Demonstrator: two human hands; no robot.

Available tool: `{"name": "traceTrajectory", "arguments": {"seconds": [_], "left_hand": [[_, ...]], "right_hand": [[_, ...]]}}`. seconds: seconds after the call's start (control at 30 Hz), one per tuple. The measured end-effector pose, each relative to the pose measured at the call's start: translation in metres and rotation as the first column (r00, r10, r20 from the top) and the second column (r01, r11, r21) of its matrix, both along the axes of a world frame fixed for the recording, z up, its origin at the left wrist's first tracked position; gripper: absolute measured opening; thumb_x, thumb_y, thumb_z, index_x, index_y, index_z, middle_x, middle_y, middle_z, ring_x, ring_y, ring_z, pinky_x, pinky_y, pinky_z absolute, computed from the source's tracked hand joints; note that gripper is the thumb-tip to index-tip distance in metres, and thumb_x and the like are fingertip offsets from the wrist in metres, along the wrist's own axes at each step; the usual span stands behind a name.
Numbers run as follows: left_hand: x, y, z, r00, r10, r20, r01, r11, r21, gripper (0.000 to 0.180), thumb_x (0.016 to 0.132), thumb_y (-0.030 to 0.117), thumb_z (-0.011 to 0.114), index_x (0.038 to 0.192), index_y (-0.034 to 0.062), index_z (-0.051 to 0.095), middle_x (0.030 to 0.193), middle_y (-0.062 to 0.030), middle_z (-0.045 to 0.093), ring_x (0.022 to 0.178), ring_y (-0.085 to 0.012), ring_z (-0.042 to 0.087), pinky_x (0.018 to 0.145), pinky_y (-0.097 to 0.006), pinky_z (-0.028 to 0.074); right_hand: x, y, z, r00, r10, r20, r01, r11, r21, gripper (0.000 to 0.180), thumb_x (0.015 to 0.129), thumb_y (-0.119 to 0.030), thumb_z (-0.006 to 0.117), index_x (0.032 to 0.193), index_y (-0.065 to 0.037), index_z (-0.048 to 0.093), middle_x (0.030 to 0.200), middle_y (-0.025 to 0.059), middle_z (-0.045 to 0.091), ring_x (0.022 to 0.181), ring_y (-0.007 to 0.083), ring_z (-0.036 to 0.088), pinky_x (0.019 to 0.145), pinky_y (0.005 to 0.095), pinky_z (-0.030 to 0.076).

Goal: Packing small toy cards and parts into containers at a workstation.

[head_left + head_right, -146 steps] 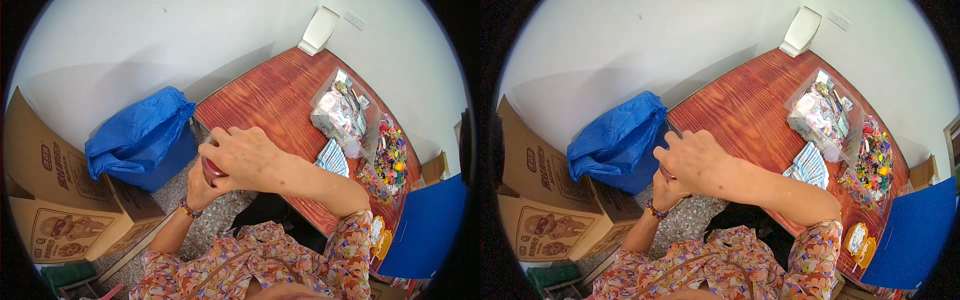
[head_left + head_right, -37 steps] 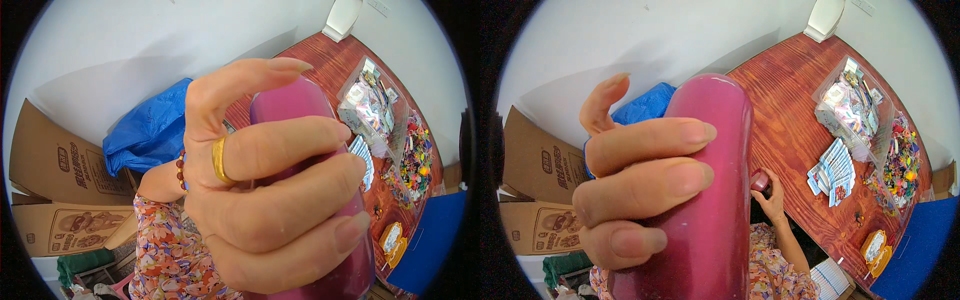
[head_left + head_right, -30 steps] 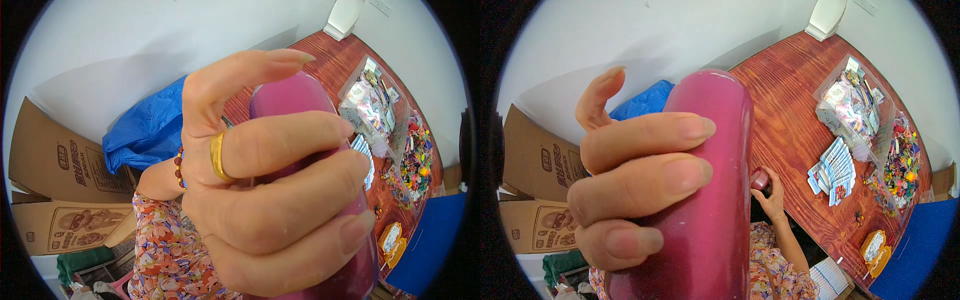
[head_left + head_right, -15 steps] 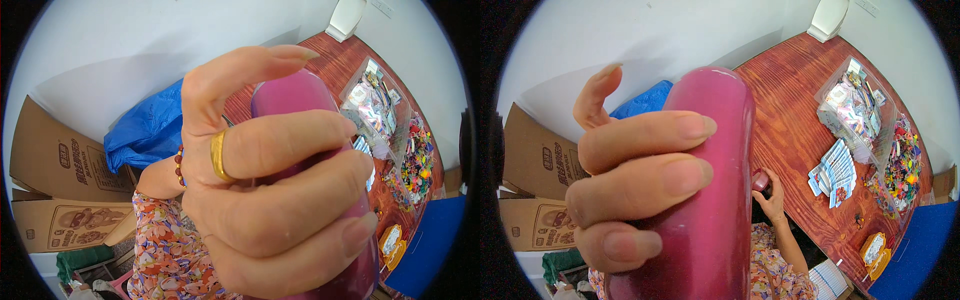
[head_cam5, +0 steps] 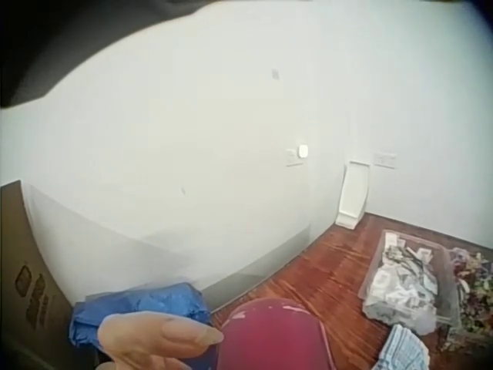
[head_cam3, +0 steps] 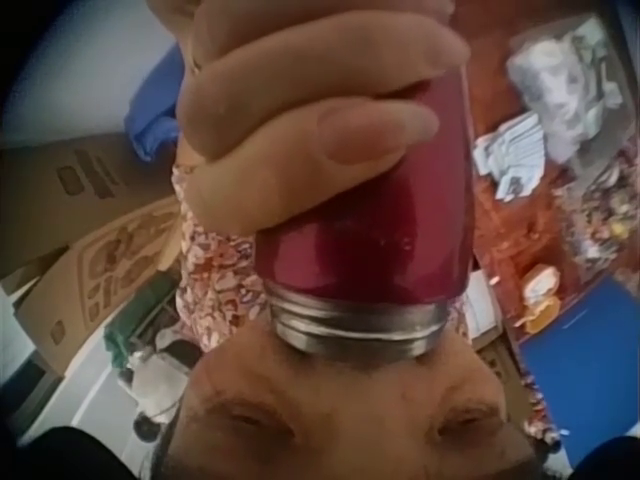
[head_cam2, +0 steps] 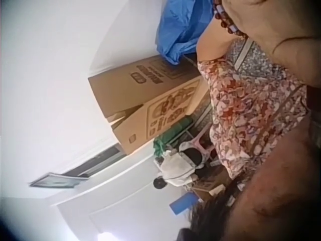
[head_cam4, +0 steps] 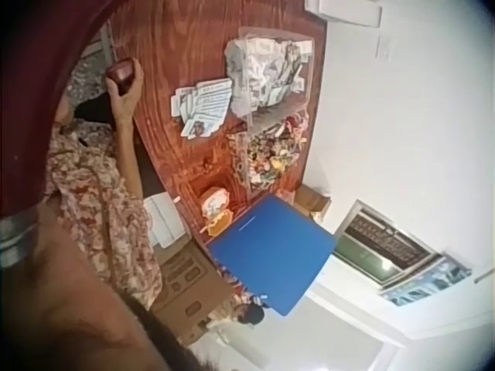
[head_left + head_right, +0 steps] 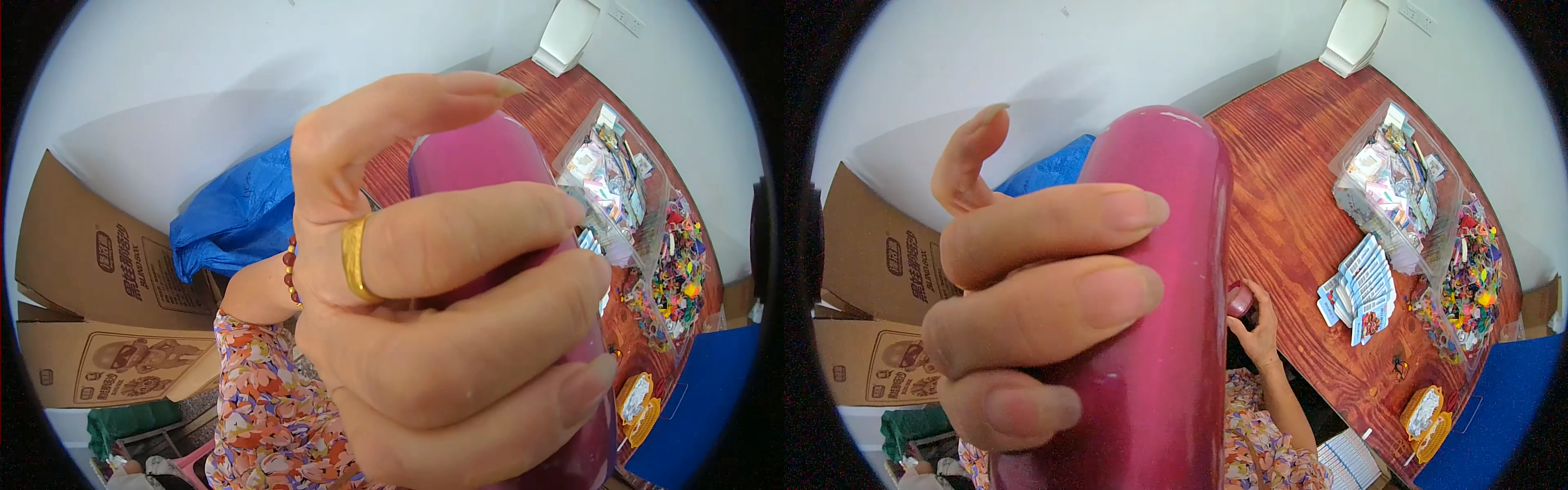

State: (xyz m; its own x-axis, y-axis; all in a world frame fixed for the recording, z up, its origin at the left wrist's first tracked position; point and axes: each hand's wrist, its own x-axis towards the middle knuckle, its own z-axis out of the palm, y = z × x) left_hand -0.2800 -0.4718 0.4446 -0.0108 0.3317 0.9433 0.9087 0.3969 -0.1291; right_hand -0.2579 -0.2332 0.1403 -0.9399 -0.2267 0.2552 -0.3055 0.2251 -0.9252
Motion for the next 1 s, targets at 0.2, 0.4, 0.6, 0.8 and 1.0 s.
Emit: {"name": "traceTrajectory", "arguments": {"seconds": [0.2, 0.4, 0.6, 0.8, 1.0], "left_hand": [[0.001, -0.002, 0.000, 1.000, 0.000, 0.000, 0.000, 1.000, 0.001, 0.016, 0.100, 0.029, 0.049, 0.114, 0.0228, 0.047, 0.098, -0.0025, 0.064, 0.085, -0.0276, 0.070, 0.105, -0.063, 0.032], [0.003, 0.002, -0.001, 1.000, 0.000, -0.004, 0.000, 1.000, 0.003, 0.016, 0.100, 0.028, 0.049, 0.114, 0.0227, 0.048, 0.098, -0.0026, 0.064, 0.084, -0.0277, 0.070, 0.105, -0.063, 0.032], [0.002, 0.004, 0.000, 1.000, -0.006, -0.005, 0.006, 1.000, 0.001, 0.015, 0.100, 0.028, 0.049, 0.114, 0.0226, 0.048, 0.098, -0.0028, 0.064, 0.084, -0.0277, 0.070, 0.105, -0.063, 0.032], [0.004, 0.007, 0.001, 1.000, -0.014, -0.003, 0.014, 1.000, -0.004, 0.015, 0.100, 0.027, 0.050, 0.114, 0.0224, 0.048, 0.098, -0.0029, 0.064, 0.084, -0.0278, 0.070, 0.105, -0.063, 0.032], [0.012, 0.016, 0.003, 1.000, -0.010, -0.010, 0.010, 1.000, -0.011, 0.015, 0.099, 0.027, 0.050, 0.114, 0.0223, 0.048, 0.097, -0.0030, 0.064, 0.084, -0.0278, 0.070, 0.105, -0.063, 0.032]], "right_hand": [[0.000, -0.001, 0.000, 0.998, 0.008, 0.062, -0.004, 0.998, -0.068, 0.073, 0.078, -0.019, 0.080, 0.140, -0.005, 0.045, 0.140, 0.0152, 0.050, 0.128, 0.0292, 0.051, 0.102, 0.0399, 0.047], [0.001, 0.000, -0.002, 0.999, -0.005, 0.034, 0.005, 1.000, -0.016, 0.072, 0.079, -0.021, 0.079, 0.140, -0.004, 0.045, 0.140, 0.0154, 0.050, 0.128, 0.0298, 0.051, 0.104, 0.0408, 0.045], [0.002, 0.000, 0.002, 0.999, -0.019, 0.026, 0.019, 1.000, 0.009, 0.071, 0.078, -0.020, 0.078, 0.139, -0.003, 0.046, 0.139, 0.0155, 0.051, 0.128, 0.0299, 0.051, 0.105, 0.0409, 0.044], [0.000, 0.002, 0.001, 1.000, -0.020, 0.020, 0.019, 0.999, 0.042, 0.071, 0.077, -0.016, 0.077, 0.139, -0.004, 0.046, 0.139, 0.0150, 0.051, 0.128, 0.0298, 0.051, 0.105, 0.0408, 0.043], [0.001, 0.000, -0.002, 1.000, 0.009, 0.005, -0.009, 1.000, -0.025, 0.070, 0.079, -0.016, 0.077, 0.140, -0.004, 0.046, 0.139, 0.0152, 0.052, 0.128, 0.0289, 0.051, 0.105, 0.0402, 0.043]]}}
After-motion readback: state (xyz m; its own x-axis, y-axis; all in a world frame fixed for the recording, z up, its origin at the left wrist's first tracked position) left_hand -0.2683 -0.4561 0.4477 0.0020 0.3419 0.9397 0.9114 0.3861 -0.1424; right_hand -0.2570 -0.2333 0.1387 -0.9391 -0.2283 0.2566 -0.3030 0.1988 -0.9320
